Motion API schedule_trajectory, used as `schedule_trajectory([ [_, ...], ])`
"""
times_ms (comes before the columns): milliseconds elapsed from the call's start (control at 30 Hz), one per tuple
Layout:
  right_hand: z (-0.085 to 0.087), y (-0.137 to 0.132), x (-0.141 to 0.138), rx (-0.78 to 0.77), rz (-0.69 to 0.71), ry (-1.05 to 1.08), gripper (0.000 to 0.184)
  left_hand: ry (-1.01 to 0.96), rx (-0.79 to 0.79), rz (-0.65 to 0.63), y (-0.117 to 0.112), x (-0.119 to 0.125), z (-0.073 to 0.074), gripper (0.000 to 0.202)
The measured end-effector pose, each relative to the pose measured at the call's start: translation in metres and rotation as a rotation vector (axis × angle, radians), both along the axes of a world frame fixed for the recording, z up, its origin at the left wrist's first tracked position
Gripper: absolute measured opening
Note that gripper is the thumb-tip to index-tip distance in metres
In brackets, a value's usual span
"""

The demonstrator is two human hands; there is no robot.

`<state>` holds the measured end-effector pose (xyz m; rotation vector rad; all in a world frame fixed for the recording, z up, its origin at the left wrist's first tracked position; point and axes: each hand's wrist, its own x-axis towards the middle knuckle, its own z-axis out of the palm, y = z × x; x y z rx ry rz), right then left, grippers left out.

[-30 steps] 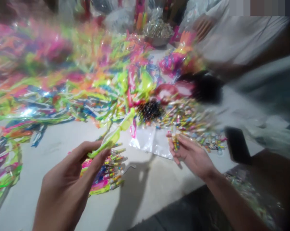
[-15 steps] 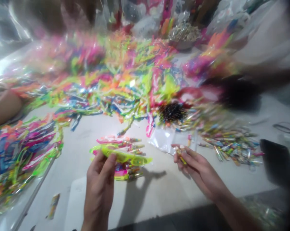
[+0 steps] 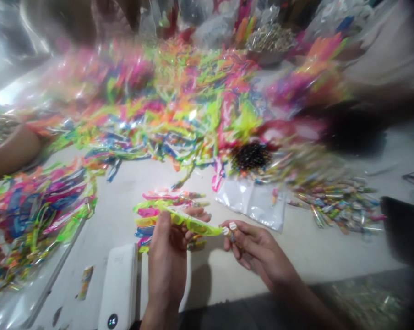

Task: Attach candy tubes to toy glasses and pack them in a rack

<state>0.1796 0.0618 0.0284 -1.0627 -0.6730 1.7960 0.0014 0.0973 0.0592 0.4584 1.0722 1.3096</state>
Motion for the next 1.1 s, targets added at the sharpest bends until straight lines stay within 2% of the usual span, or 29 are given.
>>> schedule_trajectory([
  [167, 0.008, -0.003, -0.011, 0.002, 0.040, -0.051, 0.044, 0.017, 0.065, 0.014, -0.015, 0.009, -0.006, 0.027],
  [300, 0.020, -0.008, -0.017, -0.052, -0.003, -0.175, 0.055, 0.000, 0.103, 0.035, -0.025, 0.015, -0.007, 0.043],
  [400, 0.026, -0.011, -0.016, -0.095, -0.022, -0.165, 0.057, 0.027, 0.150, 0.064, -0.027, 0.015, -0.006, 0.047],
  [533, 0.030, -0.009, -0.011, -0.044, 0.003, -0.095, 0.048, 0.075, 0.210, 0.064, -0.028, 0.011, -0.004, 0.049],
  [733, 0.034, -0.008, -0.009, 0.105, -0.055, -0.308, 0.031, 0.102, 0.229, 0.035, -0.031, 0.012, -0.002, 0.026],
  [833, 0.036, -0.009, -0.009, 0.164, -0.087, -0.434, 0.024, 0.140, 0.239, 0.047, -0.033, 0.012, -0.003, 0.032],
  [933, 0.036, -0.011, -0.006, 0.180, -0.056, -0.488, 0.022, 0.183, 0.303, 0.046, -0.035, 0.012, -0.006, 0.041],
  [1100, 0.034, -0.011, -0.003, 0.189, 0.019, -0.588, 0.026, 0.178, 0.392, 0.054, -0.038, 0.013, -0.016, 0.039],
])
